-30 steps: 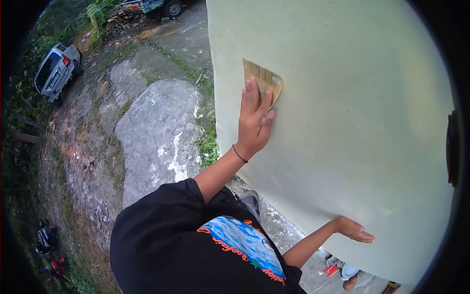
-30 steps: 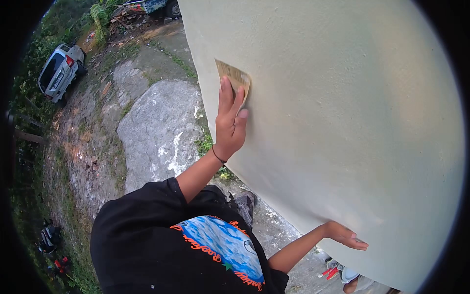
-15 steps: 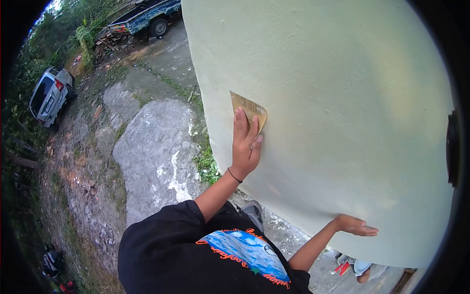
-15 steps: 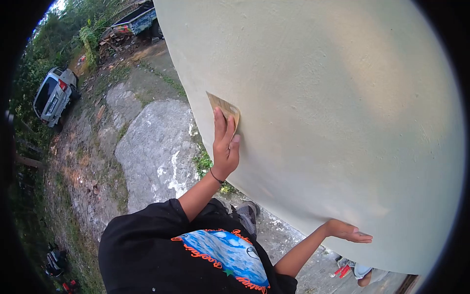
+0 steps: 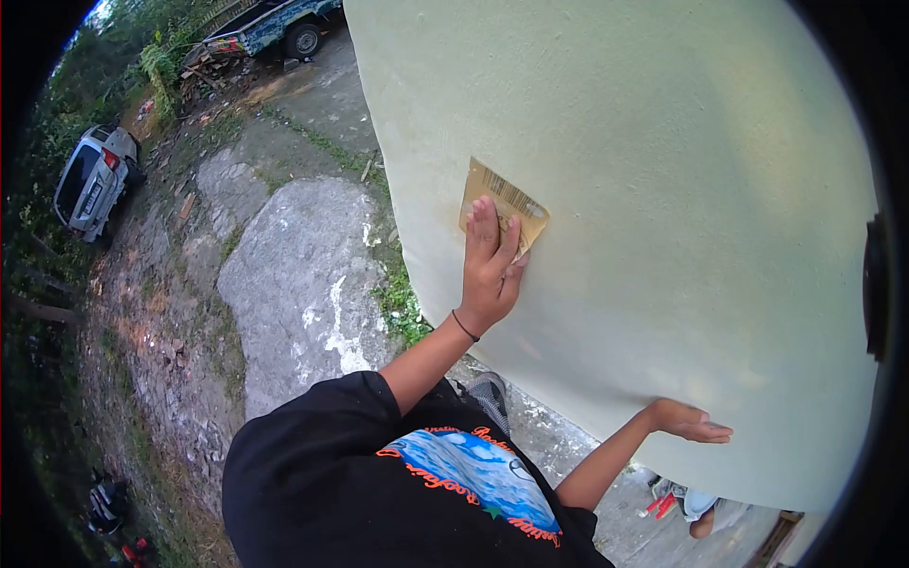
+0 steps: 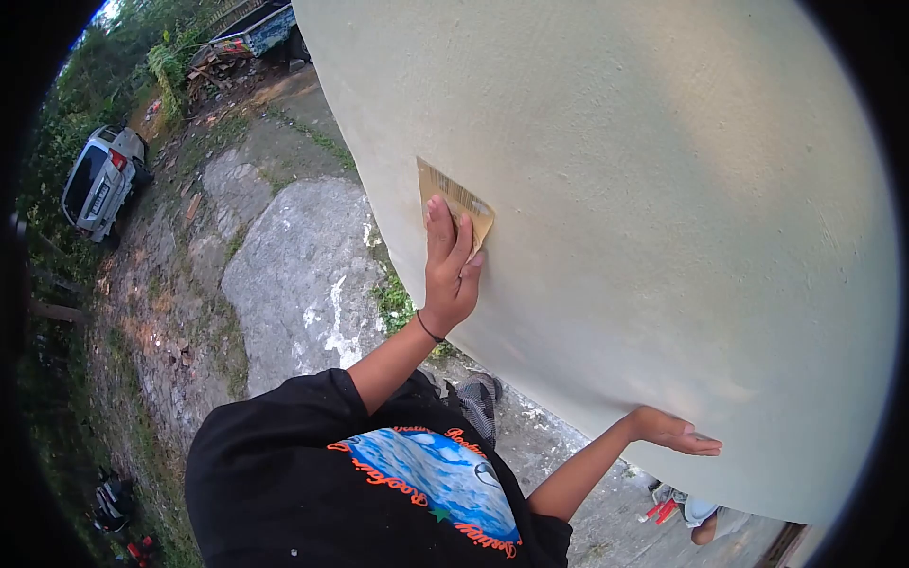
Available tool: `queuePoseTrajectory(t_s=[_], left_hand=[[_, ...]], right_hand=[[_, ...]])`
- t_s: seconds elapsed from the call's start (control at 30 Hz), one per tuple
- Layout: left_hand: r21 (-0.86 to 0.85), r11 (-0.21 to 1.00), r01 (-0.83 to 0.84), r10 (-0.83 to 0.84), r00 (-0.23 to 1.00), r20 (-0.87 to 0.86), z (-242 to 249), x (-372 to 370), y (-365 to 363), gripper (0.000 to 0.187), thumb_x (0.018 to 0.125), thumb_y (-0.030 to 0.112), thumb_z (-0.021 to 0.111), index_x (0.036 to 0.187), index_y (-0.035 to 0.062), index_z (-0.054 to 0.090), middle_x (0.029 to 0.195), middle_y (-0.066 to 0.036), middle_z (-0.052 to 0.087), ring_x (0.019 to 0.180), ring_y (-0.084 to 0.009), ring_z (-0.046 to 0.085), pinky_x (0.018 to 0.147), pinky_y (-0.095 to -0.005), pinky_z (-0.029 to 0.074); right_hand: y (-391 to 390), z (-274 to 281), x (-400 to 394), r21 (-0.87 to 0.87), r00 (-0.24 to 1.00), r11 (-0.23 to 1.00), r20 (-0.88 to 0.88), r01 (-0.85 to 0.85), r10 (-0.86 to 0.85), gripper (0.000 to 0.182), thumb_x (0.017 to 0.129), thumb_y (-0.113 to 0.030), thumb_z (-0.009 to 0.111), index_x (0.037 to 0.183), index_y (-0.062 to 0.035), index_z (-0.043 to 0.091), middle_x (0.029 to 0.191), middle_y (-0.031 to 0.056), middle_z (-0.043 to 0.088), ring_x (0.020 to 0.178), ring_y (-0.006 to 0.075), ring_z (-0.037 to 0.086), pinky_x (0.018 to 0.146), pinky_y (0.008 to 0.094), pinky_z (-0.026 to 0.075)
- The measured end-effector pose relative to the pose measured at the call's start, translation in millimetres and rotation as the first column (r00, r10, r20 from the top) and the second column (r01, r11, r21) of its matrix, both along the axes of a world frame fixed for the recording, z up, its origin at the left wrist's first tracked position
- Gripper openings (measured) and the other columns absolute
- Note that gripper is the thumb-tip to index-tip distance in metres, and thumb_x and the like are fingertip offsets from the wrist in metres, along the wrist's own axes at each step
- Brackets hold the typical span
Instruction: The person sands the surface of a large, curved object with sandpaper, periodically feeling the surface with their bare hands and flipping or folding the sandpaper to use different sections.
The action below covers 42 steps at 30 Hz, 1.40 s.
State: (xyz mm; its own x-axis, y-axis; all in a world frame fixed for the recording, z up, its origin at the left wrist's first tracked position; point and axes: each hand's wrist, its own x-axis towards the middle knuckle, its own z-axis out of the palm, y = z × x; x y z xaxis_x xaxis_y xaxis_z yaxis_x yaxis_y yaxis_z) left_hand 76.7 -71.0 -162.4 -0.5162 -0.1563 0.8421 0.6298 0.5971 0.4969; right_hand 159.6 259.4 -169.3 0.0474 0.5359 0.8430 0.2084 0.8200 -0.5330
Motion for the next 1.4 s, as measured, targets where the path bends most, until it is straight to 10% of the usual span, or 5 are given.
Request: queuePoseTrajectory(t_s=[0.33,0.57,0.83,1.17,1.4], left_hand=[[0.071,0.991,-0.110,0.127,0.937,-0.325,143.8,-48.4,-15.8,0.046,0.091,0.011,0.047,0.137,0.0038,0.045,0.151,-0.024,0.022,0.142,-0.0373,0.013,0.113,-0.0476,0.009],[-0.152,0.984,0.090,-0.073,0.991,0.116,-42.3,14.7,15.1,0.047,0.090,0.018,0.049,0.137,0.0084,0.046,0.151,-0.026,0.017,0.142,-0.0397,0.010,0.114,-0.0511,0.007],[0.151,0.982,-0.113,0.164,0.904,-0.395,164.5,-63.7,-36.0,0.042,0.095,0.017,0.048,0.134,0.0020,0.048,0.146,-0.022,0.033,0.136,-0.0460,0.023,0.112,-0.0482,0.016],[-0.133,0.989,0.064,-0.055,0.996,0.071,-34.9,8.3,6.6,0.047,0.090,0.016,0.051,0.136,0.0081,0.048,0.151,-0.024,0.019,0.143,-0.0365,0.011,0.114,-0.0487,0.006],[0.098,0.987,-0.124,0.151,0.924,-0.350,132.3,-69.2,-61.8,0.044,0.094,0.015,0.047,0.137,0.0050,0.045,0.150,-0.022,0.024,0.141,-0.0376,0.015,0.113,-0.0480,0.012]], right_hand=[[-1.0,-0.7,0.2,-0.018,0.998,0.999,-0.046,-0.032,0.031,0.059,0.101,-0.034,0.020,0.143,0.0083,0.016,0.148,0.0314,0.004,0.140,0.0397,0.011,0.113,0.0469,0.019],[2.8,-3.2,0.9,0.045,0.998,0.998,0.012,0.053,-0.054,0.062,0.101,-0.037,0.019,0.143,0.0080,0.018,0.148,0.0313,0.012,0.140,0.0395,0.011,0.112,0.0485,0.017],[-1.4,0.0,-0.9,0.002,0.999,1.000,-0.035,0.021,-0.021,0.063,0.101,-0.038,0.018,0.142,0.0091,0.018,0.148,0.0311,0.013,0.140,0.0397,0.011,0.112,0.0493,0.016],[1.9,-3.6,-2.8,0.056,0.999,0.998,-0.049,-0.001,0.004,0.063,0.101,-0.037,0.018,0.141,0.0106,0.017,0.147,0.0316,0.013,0.140,0.0398,0.009,0.113,0.0482,0.017],[6.3,-6.3,-1.1,-0.014,0.996,0.997,-0.052,-0.072,0.071,0.066,0.100,-0.039,0.019,0.142,0.0110,0.008,0.149,0.0307,0.001,0.140,0.0401,0.010,0.114,0.0474,0.016]])
